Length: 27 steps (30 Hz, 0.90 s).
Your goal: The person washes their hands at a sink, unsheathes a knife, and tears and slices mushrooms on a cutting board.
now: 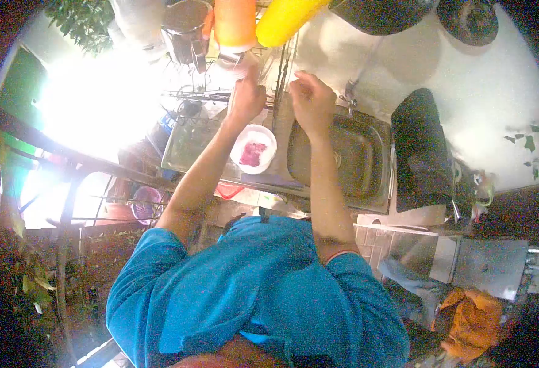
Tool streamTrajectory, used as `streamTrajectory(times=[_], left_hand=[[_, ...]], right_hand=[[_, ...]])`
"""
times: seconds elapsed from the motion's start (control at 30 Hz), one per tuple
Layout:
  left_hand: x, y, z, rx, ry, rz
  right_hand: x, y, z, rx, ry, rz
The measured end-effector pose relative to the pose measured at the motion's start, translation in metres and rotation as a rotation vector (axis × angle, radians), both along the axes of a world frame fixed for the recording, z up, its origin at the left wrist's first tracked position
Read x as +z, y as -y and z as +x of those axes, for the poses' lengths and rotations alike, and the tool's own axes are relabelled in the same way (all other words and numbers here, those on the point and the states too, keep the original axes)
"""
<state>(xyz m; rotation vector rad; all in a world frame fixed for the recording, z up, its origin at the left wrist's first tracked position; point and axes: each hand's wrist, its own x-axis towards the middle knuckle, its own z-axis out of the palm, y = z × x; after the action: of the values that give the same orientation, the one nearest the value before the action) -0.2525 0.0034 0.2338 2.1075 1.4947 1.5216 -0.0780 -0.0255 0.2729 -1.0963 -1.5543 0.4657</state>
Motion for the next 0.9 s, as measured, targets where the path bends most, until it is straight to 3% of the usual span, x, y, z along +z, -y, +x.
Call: streamTrajectory(times=[0.2,0.33,0.5,0.9], left_hand=[[0.027,0.014,0.011,0.102,-0.009,-0.225],[0.022,0.025,0.023,0.138,0.12,-0.166],[0.031,0.03,0.026,0.162,0.126,-0.294],[0.041,0.028,0.043,0.201,0.063,-0.041]], right_hand=[[-0.04,0.034,0.039,-0.033,-0.072,-0.284],[-0.046,0.047,0.038,-0.04,-0.143,-0.305],[-0.061,0.042,0.042,-0.033,-0.072,-0.265],[-0.066,0.05,0.047,0.053,-0.07,-0.283]])
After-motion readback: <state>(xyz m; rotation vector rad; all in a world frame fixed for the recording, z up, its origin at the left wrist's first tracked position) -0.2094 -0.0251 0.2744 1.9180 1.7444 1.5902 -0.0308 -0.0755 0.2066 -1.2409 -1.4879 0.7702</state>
